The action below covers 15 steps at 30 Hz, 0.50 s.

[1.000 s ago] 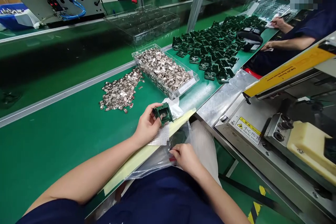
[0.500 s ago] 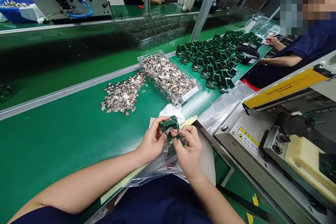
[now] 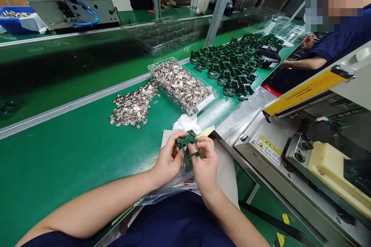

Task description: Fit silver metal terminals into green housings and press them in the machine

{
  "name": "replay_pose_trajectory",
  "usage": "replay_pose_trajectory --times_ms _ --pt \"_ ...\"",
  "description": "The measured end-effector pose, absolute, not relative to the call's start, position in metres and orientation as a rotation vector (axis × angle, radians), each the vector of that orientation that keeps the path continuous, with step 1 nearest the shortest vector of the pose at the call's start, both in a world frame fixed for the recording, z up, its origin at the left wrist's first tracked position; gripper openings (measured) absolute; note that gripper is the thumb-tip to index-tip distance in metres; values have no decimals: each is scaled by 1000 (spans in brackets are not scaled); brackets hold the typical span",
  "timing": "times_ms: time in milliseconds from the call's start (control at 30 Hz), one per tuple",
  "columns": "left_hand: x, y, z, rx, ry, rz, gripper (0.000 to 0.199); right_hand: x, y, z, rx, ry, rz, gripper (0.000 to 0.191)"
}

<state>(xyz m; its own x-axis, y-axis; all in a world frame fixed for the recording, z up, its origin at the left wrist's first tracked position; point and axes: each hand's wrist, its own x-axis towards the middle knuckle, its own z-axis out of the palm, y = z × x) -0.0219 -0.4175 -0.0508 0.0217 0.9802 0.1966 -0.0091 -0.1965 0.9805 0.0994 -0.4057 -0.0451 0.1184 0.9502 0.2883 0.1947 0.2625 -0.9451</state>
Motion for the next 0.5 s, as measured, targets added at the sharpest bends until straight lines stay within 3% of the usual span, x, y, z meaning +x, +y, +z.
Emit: replay_pose_trajectory --times_ms 167,267,333,500 --pt "-17 -416 -45 1380 1109 1261 35 128 -406 -40 -1059 -1334 993 10" --pt "-4 -414 -34 1460 1048 1083 34 169 -413 -25 -977 -1552 957 54" --pt "12 -410 -23 1583 929 908 36 204 -425 -12 -928 -1732 862 70" --pt "81 -374 18 1888 497 543 53 296 -475 11 -1071 -1560 599 60"
